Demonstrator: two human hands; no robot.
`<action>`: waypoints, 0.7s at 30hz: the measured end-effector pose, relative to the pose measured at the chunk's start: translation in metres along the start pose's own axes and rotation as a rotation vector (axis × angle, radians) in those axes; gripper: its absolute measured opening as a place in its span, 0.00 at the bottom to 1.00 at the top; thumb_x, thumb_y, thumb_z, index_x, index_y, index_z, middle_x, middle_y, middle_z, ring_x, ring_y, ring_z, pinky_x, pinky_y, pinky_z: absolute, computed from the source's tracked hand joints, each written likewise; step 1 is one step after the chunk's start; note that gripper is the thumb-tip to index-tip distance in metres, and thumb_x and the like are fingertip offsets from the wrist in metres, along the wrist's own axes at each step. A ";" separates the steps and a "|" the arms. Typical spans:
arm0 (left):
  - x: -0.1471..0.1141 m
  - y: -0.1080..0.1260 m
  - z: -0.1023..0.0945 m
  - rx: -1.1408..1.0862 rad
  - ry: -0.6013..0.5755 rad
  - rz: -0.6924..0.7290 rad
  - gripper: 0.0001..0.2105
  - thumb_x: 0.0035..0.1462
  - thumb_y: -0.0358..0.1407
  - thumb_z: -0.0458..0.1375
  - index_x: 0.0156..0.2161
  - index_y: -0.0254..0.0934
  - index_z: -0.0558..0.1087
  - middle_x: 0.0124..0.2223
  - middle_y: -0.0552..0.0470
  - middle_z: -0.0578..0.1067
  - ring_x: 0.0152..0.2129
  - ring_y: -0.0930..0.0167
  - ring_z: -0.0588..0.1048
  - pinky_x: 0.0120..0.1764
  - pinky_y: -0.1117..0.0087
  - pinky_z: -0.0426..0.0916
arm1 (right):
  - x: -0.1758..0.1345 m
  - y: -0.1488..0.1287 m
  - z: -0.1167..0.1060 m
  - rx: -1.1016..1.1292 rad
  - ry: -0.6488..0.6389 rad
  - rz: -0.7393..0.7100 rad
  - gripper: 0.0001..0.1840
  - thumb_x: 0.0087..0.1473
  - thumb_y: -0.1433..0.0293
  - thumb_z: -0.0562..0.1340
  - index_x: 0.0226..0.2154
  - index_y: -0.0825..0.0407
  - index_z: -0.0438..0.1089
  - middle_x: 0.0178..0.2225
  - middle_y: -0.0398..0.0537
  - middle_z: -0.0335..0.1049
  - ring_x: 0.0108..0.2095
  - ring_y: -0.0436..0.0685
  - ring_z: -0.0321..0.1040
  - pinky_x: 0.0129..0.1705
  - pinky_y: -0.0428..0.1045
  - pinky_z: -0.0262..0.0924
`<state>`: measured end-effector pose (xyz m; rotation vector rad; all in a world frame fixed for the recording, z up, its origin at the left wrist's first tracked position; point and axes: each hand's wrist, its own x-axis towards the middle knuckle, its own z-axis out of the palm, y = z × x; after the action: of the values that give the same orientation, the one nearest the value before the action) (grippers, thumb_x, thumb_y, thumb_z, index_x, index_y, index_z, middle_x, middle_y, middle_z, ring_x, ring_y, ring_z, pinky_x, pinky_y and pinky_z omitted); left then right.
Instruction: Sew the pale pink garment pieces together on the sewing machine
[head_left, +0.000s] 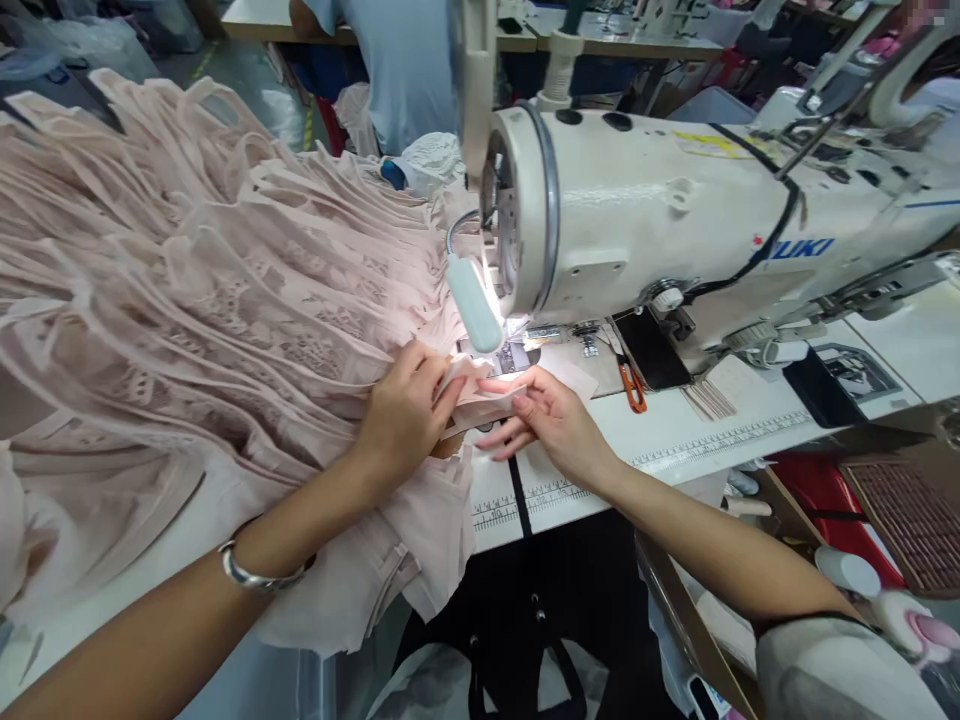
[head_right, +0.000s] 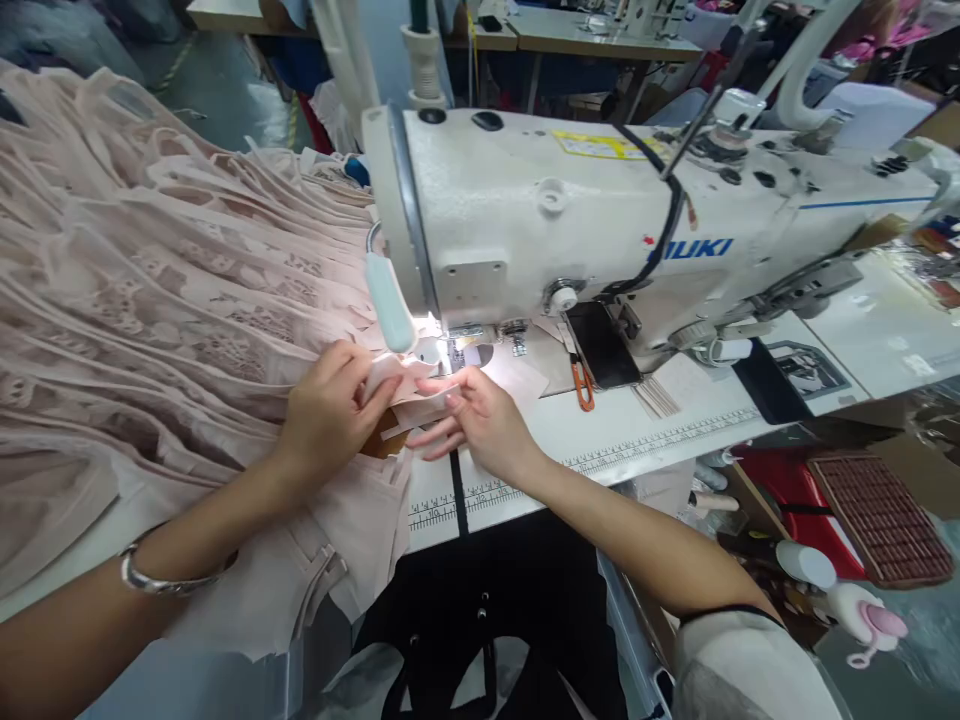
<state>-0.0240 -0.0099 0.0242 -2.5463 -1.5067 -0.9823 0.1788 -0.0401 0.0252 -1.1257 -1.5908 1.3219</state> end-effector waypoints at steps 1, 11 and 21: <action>-0.002 -0.002 0.000 0.029 0.036 0.018 0.09 0.68 0.35 0.52 0.34 0.37 0.66 0.35 0.51 0.68 0.29 0.71 0.69 0.32 0.71 0.66 | 0.000 -0.002 0.000 -0.001 -0.024 -0.045 0.09 0.67 0.61 0.53 0.38 0.47 0.62 0.53 0.53 0.73 0.37 0.54 0.77 0.36 0.52 0.73; -0.007 -0.022 0.023 0.206 -0.122 0.657 0.15 0.66 0.23 0.45 0.47 0.34 0.73 0.44 0.43 0.77 0.44 0.63 0.74 0.48 0.61 0.69 | -0.004 0.035 -0.021 -0.776 -0.167 -0.508 0.12 0.64 0.78 0.52 0.38 0.50 0.68 0.58 0.56 0.69 0.57 0.57 0.67 0.63 0.65 0.58; 0.005 -0.009 0.015 0.143 -0.255 0.658 0.14 0.68 0.32 0.51 0.52 0.30 0.74 0.39 0.41 0.78 0.36 0.61 0.77 0.38 0.60 0.72 | -0.009 0.038 -0.032 -1.159 -0.091 -0.531 0.13 0.66 0.77 0.51 0.39 0.52 0.71 0.34 0.48 0.75 0.37 0.55 0.71 0.44 0.53 0.66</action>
<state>-0.0221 0.0040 0.0123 -2.8173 -0.6265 -0.4568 0.2173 -0.0359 -0.0074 -1.0936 -2.5754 0.0072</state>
